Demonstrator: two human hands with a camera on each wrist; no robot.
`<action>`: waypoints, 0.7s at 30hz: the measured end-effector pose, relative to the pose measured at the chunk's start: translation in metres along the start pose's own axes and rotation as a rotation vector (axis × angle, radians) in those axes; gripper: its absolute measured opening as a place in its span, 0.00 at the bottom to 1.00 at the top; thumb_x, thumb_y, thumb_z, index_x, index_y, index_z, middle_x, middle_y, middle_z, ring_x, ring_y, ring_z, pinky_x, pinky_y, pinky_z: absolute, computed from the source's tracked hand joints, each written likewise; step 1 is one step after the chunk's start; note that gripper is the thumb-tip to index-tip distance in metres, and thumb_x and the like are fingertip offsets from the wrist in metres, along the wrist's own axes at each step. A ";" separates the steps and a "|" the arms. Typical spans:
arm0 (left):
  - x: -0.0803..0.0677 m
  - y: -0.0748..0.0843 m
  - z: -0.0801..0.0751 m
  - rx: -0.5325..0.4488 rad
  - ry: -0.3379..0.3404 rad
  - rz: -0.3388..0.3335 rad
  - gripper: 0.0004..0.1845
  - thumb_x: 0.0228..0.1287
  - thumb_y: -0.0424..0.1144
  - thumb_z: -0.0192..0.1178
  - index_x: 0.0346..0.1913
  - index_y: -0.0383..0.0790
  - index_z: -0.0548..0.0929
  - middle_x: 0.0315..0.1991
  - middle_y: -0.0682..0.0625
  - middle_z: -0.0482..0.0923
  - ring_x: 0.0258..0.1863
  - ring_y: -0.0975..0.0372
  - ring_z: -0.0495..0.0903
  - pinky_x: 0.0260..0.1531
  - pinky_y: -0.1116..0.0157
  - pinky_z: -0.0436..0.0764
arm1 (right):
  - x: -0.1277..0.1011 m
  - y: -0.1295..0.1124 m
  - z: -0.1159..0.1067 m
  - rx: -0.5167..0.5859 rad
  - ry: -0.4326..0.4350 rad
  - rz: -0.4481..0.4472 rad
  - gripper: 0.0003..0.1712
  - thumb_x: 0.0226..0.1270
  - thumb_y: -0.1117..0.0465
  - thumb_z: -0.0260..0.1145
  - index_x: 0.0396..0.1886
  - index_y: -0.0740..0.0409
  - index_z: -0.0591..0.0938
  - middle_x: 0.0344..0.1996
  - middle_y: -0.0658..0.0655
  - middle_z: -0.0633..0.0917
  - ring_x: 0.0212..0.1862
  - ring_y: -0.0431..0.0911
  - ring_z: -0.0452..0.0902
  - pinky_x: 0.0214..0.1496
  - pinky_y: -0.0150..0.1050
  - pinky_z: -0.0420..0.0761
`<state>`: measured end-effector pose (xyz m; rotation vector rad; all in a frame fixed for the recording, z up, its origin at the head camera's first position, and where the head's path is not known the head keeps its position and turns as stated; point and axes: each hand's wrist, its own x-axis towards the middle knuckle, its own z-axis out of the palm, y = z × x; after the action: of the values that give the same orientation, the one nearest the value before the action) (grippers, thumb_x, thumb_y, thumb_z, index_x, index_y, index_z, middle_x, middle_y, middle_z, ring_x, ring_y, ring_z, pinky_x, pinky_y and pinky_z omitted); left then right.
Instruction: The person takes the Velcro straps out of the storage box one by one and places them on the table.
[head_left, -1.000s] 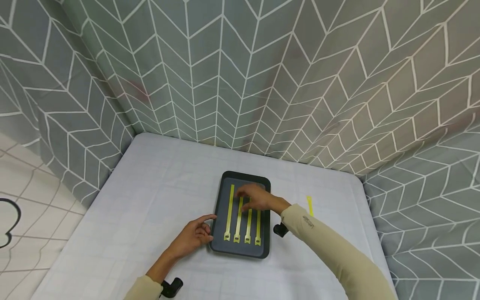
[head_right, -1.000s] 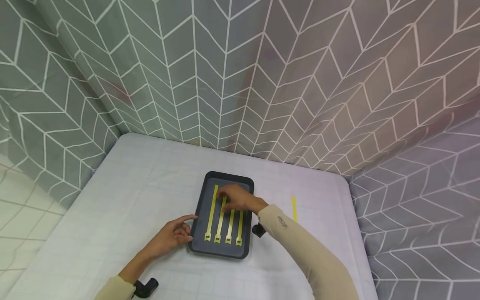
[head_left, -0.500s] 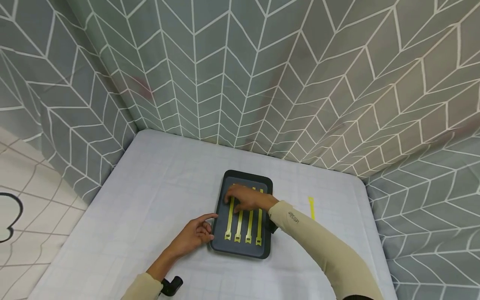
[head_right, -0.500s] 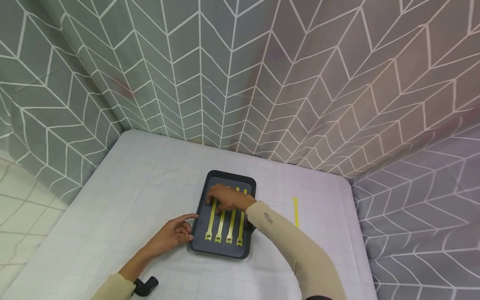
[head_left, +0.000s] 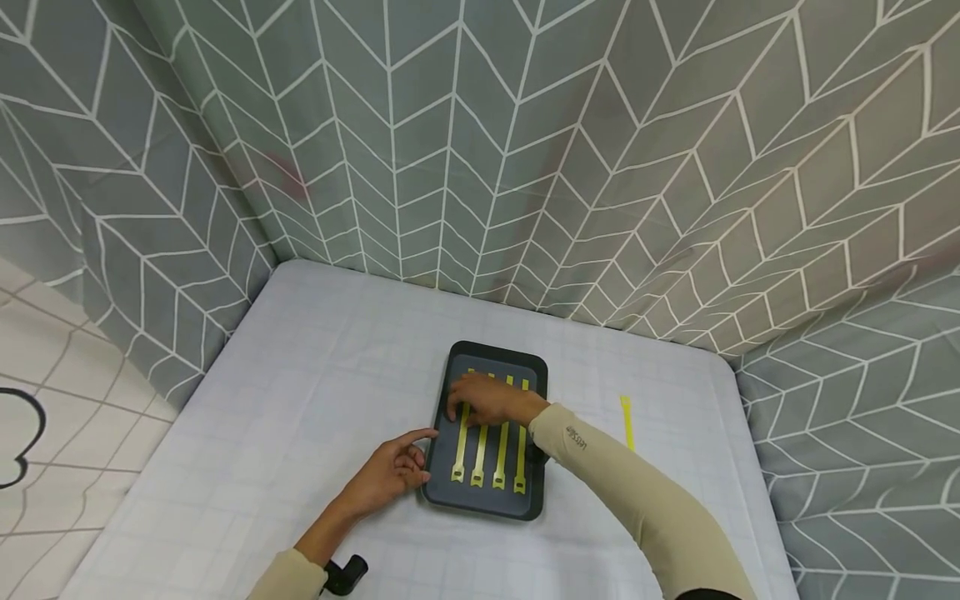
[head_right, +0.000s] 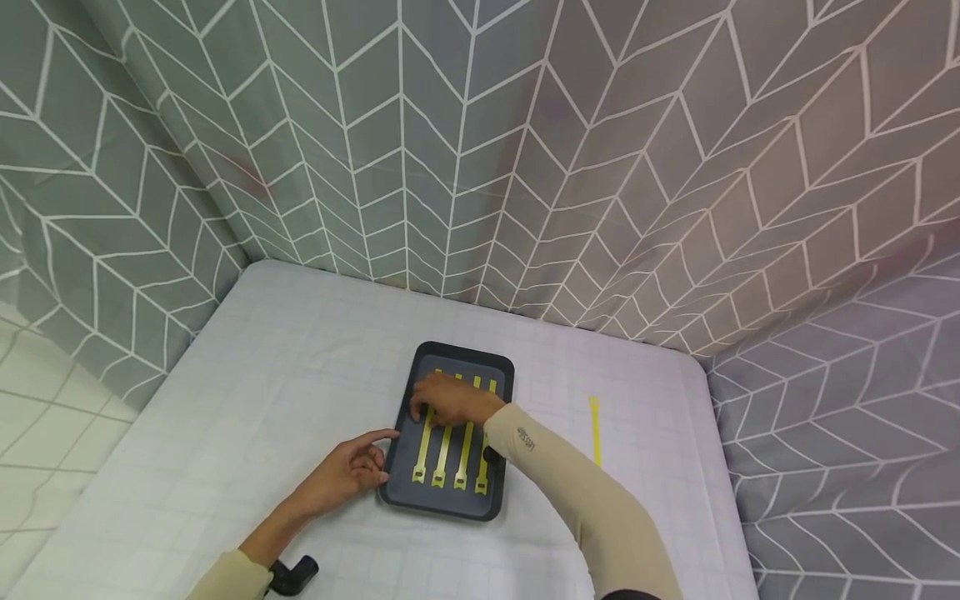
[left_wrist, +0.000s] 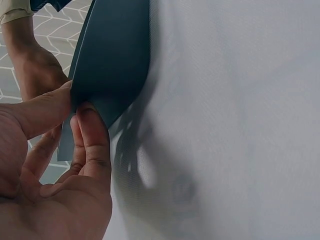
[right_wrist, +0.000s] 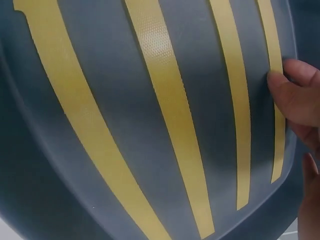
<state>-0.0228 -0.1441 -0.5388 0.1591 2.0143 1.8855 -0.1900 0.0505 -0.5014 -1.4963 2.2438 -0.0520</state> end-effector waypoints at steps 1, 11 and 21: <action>0.000 0.000 0.000 -0.002 -0.001 0.002 0.34 0.61 0.23 0.63 0.71 0.27 0.66 0.39 0.41 0.70 0.29 0.67 0.72 0.28 0.74 0.71 | 0.000 -0.001 0.000 -0.018 0.008 -0.008 0.11 0.61 0.63 0.75 0.40 0.43 0.86 0.43 0.44 0.82 0.49 0.42 0.73 0.64 0.40 0.72; 0.001 0.003 -0.001 0.039 0.006 0.006 0.34 0.61 0.23 0.64 0.71 0.28 0.67 0.39 0.41 0.72 0.29 0.67 0.73 0.27 0.75 0.72 | 0.000 -0.005 0.004 -0.208 0.085 -0.110 0.11 0.61 0.69 0.73 0.35 0.46 0.85 0.36 0.45 0.82 0.43 0.42 0.73 0.54 0.36 0.73; -0.001 0.000 -0.001 0.045 0.014 -0.003 0.34 0.62 0.24 0.64 0.71 0.29 0.67 0.39 0.42 0.72 0.29 0.67 0.73 0.28 0.74 0.73 | 0.000 -0.008 0.011 -0.234 0.137 -0.172 0.08 0.69 0.67 0.67 0.34 0.48 0.84 0.33 0.45 0.80 0.36 0.39 0.71 0.40 0.31 0.74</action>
<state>-0.0220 -0.1450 -0.5390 0.1555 2.0661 1.8447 -0.1785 0.0498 -0.5091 -1.8595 2.2853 0.0594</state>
